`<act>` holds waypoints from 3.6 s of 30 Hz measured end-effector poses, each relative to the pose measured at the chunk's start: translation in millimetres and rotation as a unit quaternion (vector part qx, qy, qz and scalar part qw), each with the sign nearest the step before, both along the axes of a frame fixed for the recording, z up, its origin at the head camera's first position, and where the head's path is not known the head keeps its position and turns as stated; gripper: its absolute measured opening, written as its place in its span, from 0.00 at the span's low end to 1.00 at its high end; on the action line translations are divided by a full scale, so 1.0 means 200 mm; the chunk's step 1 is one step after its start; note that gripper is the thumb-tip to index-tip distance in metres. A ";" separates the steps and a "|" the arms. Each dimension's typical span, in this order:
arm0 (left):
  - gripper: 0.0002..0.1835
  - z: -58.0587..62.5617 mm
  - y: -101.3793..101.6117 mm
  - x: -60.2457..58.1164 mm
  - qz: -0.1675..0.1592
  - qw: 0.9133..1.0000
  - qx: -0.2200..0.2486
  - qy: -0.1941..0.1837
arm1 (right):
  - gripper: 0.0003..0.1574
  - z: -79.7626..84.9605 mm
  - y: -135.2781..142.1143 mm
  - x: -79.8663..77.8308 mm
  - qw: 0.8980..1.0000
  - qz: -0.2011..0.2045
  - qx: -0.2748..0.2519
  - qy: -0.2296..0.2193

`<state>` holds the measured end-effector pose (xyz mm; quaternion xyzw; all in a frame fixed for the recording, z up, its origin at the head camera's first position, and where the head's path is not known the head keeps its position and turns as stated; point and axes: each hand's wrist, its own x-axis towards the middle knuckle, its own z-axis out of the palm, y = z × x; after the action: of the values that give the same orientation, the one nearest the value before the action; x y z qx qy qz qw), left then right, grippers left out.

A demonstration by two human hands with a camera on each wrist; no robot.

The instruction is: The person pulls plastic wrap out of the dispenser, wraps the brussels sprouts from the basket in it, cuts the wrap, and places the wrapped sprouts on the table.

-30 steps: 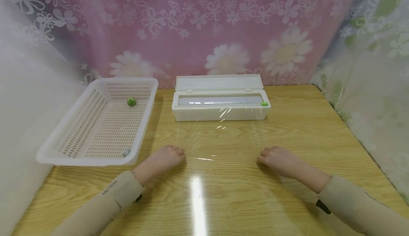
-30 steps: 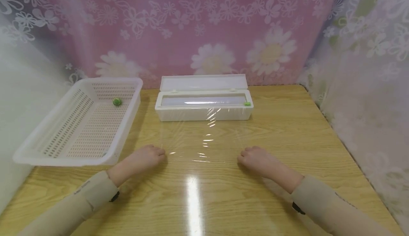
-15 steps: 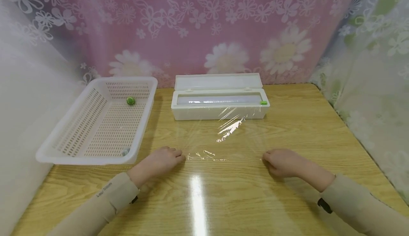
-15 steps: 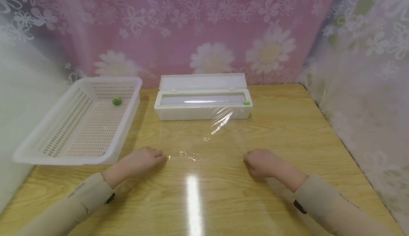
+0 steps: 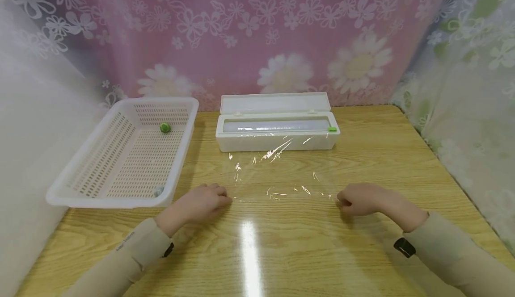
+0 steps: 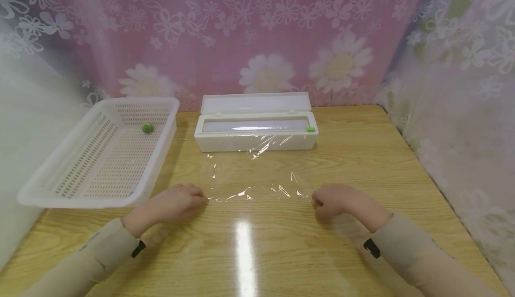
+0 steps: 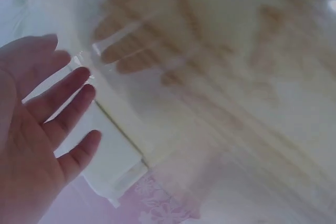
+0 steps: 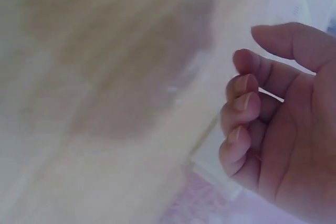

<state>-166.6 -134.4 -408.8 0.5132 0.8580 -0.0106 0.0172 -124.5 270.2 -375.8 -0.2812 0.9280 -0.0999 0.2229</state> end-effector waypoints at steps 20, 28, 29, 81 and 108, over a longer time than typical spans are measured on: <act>0.15 0.03 0.30 -0.06 -0.005 0.994 -0.030 -0.107 | 0.12 -0.17 -0.50 -0.21 0.993 0.087 -0.084 0.011; 0.11 -0.02 0.24 -0.08 0.058 0.983 -0.015 -0.175 | 0.14 -0.17 -0.38 -0.21 0.992 0.028 -0.117 -0.032; 0.10 -0.03 0.23 -0.09 0.061 0.982 -0.011 -0.180 | 0.14 -0.17 -0.36 -0.21 0.992 0.024 -0.120 -0.034; 0.12 0.44 0.03 0.02 0.174 0.970 0.161 0.052 | 0.14 -0.01 -0.22 -0.14 0.952 -0.032 -0.104 0.285; 0.31 0.38 -0.90 0.11 0.454 0.853 0.255 0.043 | 0.13 0.05 -0.73 -0.36 0.942 0.050 -0.181 0.278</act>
<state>-144.5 -314.1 -333.4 0.0524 0.9681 0.1955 -0.1477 -197.1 124.1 -366.2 -0.3790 0.9042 -0.1732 -0.0939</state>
